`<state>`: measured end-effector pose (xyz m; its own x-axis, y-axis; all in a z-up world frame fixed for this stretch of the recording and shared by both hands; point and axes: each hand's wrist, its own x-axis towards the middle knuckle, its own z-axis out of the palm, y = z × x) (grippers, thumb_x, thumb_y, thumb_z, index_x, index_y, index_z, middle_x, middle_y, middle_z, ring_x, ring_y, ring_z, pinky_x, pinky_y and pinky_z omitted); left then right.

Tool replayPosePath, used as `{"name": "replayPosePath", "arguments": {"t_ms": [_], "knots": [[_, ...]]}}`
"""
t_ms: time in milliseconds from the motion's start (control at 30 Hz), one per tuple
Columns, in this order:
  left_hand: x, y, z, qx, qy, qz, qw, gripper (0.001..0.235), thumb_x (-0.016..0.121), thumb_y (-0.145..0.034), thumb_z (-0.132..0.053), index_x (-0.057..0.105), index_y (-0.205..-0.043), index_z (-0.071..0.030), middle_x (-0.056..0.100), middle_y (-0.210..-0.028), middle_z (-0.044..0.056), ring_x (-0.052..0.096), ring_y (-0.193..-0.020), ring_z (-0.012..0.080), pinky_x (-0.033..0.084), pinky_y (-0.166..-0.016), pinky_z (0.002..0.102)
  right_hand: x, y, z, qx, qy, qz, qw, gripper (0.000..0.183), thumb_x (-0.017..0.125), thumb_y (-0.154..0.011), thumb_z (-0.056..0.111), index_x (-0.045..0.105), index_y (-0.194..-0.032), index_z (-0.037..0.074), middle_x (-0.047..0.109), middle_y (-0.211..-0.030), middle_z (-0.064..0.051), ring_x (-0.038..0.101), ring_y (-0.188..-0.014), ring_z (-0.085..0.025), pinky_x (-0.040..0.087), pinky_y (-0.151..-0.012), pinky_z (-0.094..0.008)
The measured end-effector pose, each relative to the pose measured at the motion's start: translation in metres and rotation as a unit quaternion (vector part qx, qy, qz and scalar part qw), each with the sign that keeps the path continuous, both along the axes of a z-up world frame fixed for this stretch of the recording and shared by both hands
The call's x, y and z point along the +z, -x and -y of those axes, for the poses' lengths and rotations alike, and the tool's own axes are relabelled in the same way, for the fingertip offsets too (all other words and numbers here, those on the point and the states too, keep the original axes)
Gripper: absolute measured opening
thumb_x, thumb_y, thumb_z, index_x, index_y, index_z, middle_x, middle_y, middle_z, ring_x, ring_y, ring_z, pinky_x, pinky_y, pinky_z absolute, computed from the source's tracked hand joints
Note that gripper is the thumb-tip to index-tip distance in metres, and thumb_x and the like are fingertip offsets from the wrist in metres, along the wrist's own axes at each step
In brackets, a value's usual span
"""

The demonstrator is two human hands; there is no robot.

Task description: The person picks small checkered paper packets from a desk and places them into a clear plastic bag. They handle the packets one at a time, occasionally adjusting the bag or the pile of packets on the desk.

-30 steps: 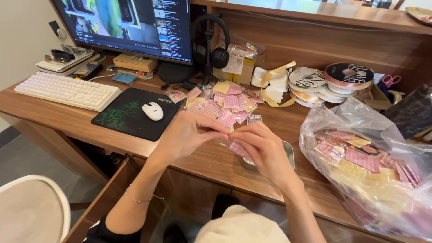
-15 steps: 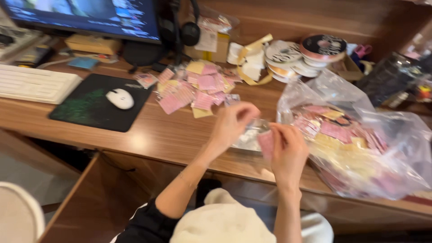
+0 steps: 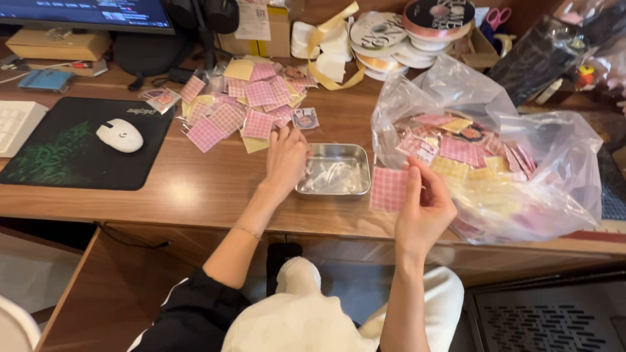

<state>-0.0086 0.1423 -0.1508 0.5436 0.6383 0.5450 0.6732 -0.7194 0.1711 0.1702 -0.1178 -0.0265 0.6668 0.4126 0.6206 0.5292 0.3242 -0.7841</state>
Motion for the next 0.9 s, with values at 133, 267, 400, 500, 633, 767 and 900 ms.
{"name": "replayPosePath", "arguments": {"t_ms": [133,267,400,500,633,767,900], "knots": [[0.002,0.01,-0.016,-0.015,-0.029,-0.008,0.999,0.009,0.094,-0.091,-0.032,0.088,-0.089,-0.025,0.067,-0.108,0.0,0.053,-0.113,0.0265,0.037,-0.102,0.045,0.007,0.005,-0.001,0.015,-0.003,-0.022,1.0,0.018,0.075,-0.121,0.007,0.086,-0.135,0.005,0.082,-0.117,-0.01,0.08,-0.111,-0.014,0.064,-0.091,-0.027],[0.042,0.013,-0.003,-0.011,0.049,0.106,0.993,0.017,0.093,-0.097,-0.045,0.089,-0.096,-0.028,0.073,-0.112,-0.003,0.061,-0.113,0.0261,0.045,-0.102,0.043,0.013,0.009,-0.007,0.042,-0.023,-0.056,0.997,0.018,0.075,-0.12,0.007,0.085,-0.135,0.004,0.083,-0.118,-0.011,0.076,-0.113,-0.012,0.064,-0.098,-0.03],[0.165,0.005,0.123,-0.161,0.493,0.402,0.755,0.069,0.053,-0.111,-0.079,0.089,-0.133,-0.023,0.088,-0.126,-0.001,0.074,-0.116,0.0136,0.059,-0.104,0.032,0.02,0.019,-0.027,0.113,-0.035,-0.172,0.978,0.021,0.073,-0.118,0.012,0.085,-0.135,0.006,0.084,-0.115,-0.006,0.073,-0.11,-0.009,0.065,-0.101,-0.029],[0.153,-0.01,0.145,-0.23,0.569,0.461,0.641,0.063,0.077,-0.106,-0.06,0.083,-0.143,-0.009,0.083,-0.132,0.011,0.077,-0.124,0.0256,0.065,-0.108,0.043,0.031,0.033,-0.034,0.147,-0.02,-0.201,0.968,0.023,0.072,-0.119,0.014,0.085,-0.136,0.006,0.084,-0.116,-0.008,0.074,-0.111,-0.012,0.064,-0.103,-0.031],[0.165,-0.011,0.15,-0.212,0.496,0.472,0.697,0.039,0.096,-0.098,-0.029,0.089,-0.134,-0.013,0.09,-0.112,0.007,0.083,-0.103,0.0127,0.069,-0.093,0.028,0.025,0.042,-0.042,0.16,-0.028,-0.225,0.961,0.021,0.074,-0.117,0.015,0.086,-0.133,0.007,0.083,-0.115,-0.006,0.074,-0.111,-0.011,0.063,-0.105,-0.03],[0.168,-0.003,0.144,-0.198,0.445,0.466,0.738,0.026,0.093,-0.101,-0.024,0.092,-0.126,-0.018,0.092,-0.105,0.004,0.08,-0.098,0.004,0.068,-0.086,0.019,0.032,0.044,-0.039,0.185,-0.022,-0.201,0.962,0.023,0.074,-0.117,0.015,0.085,-0.135,0.005,0.085,-0.116,-0.011,0.076,-0.115,-0.012,0.063,-0.108,-0.031],[0.168,0.005,0.138,-0.197,0.473,0.456,0.728,0.029,0.092,-0.102,-0.024,0.09,-0.129,-0.013,0.09,-0.103,0.007,0.081,-0.09,0.0052,0.071,-0.078,0.021,0.05,0.03,-0.034,0.246,0.039,-0.152,0.956,0.032,0.078,-0.112,0.012,0.081,-0.143,0.002,0.084,-0.115,-0.012,0.073,-0.109,-0.012,0.063,-0.102,-0.029]]}}
